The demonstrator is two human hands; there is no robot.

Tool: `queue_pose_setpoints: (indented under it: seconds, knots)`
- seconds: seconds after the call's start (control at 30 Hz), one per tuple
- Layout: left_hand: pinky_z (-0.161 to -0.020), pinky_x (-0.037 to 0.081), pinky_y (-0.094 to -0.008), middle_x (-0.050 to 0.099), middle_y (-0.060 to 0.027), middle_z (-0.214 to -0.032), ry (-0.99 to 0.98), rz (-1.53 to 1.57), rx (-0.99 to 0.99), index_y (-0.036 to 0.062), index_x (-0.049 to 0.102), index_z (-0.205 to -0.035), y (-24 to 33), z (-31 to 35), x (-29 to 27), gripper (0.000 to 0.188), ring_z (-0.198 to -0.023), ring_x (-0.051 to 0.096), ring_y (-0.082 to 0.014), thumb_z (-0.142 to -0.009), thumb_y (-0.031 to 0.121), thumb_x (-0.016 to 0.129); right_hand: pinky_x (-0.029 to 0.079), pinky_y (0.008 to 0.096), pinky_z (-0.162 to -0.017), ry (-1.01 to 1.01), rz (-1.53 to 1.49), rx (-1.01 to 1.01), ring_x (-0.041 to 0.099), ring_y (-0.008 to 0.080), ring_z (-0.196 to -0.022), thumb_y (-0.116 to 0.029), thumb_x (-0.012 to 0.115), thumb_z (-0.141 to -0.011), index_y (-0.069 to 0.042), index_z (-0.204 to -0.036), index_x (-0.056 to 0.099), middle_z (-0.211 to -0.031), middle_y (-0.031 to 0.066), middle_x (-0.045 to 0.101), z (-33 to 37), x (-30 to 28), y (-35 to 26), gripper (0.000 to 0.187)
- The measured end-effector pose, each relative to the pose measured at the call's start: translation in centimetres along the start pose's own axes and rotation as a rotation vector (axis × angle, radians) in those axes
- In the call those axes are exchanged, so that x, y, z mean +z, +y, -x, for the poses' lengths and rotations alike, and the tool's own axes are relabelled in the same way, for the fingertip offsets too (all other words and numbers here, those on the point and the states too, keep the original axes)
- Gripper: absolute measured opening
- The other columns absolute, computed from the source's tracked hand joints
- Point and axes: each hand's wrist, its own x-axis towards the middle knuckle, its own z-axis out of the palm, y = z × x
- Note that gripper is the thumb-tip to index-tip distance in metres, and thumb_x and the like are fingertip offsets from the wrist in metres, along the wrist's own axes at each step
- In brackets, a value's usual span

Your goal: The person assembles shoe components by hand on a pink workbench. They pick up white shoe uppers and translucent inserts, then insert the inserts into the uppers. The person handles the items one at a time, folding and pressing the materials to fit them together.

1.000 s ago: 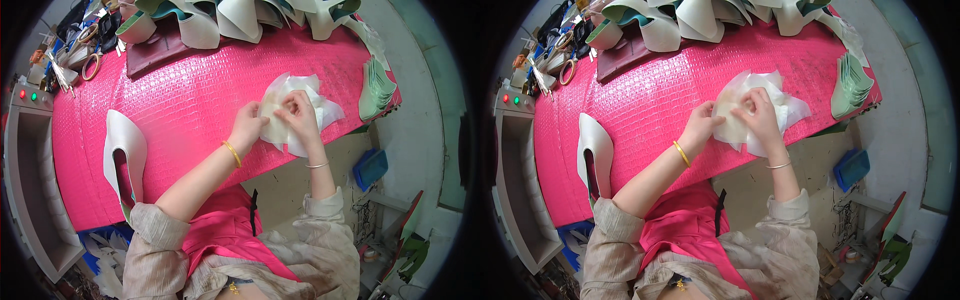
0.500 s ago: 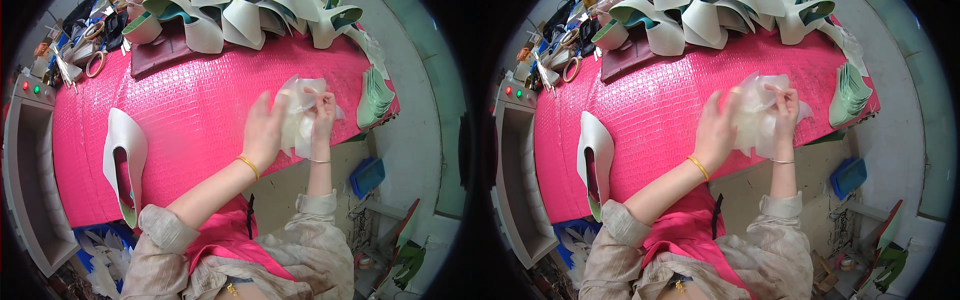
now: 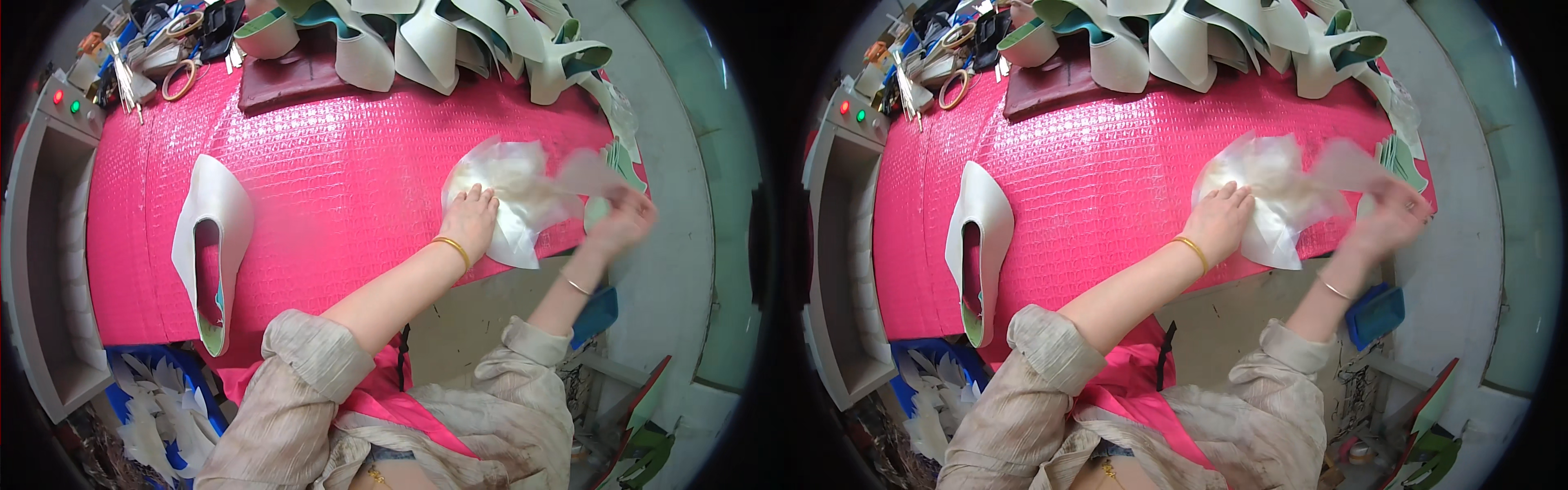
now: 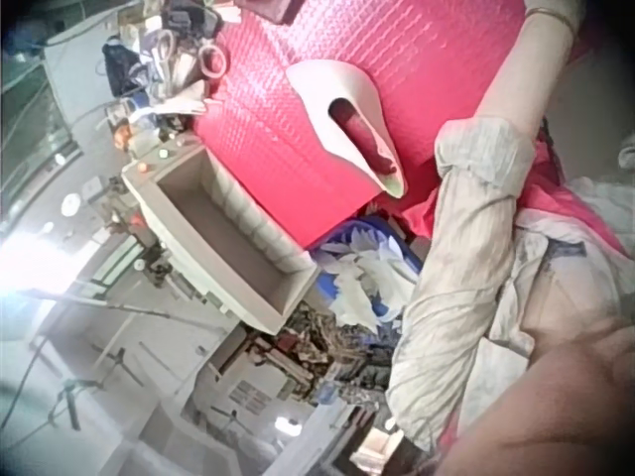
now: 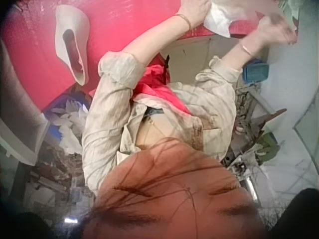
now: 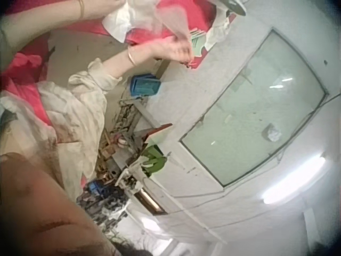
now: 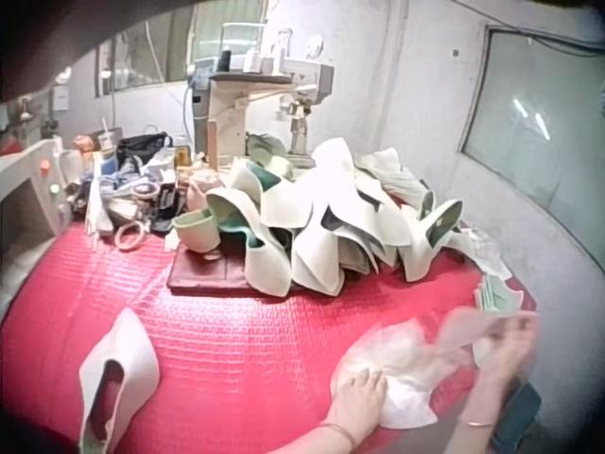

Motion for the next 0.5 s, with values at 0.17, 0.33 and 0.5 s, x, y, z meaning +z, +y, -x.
queue_pose_setpoints:
  seconds: [0.17,0.33,0.5]
  knots:
    - [-0.089,0.042,-0.0395,0.046,-0.0135,-0.127,-0.594,0.625,-0.22,-0.0048,0.051,-0.113,-2.8,-3.3,-6.7,0.056,-0.113,0.046,-0.03,-0.078,0.037,0.059,0.053,0.0355,-0.066,0.176,0.133,-0.479,0.059,0.0277,-0.071,-0.006,0.046,-0.086,0.001,-0.089,0.043,-0.082,0.0158,0.055,-2.0,0.3,-13.1,0.008]
    - [-0.063,0.049,-0.029,0.062,-0.0142,-0.092,-0.347,1.36,-0.209,-0.0072,0.058,-0.105,-1.5,0.7,-17.2,0.059,-0.075,0.06,-0.0156,-0.078,0.046,0.061,0.046,0.0384,-0.085,-0.934,0.298,-0.472,0.056,0.03,-0.103,-0.008,0.054,-0.083,-0.001,-0.099,0.059,-0.111,0.0202,0.056,11.0,1.6,-7.7,0.019]
    - [-0.056,0.046,-0.0244,0.062,-0.0065,-0.073,0.015,0.872,-0.428,-0.0051,0.062,-0.085,-8.9,6.4,-18.5,0.024,-0.059,0.056,-0.0104,-0.079,0.018,0.062,0.047,0.0297,-0.077,-0.793,0.111,-0.36,0.061,0.0229,-0.092,-0.005,0.058,-0.081,0.003,-0.11,0.055,-0.105,0.0142,0.06,16.9,9.1,-12.6,0.031]
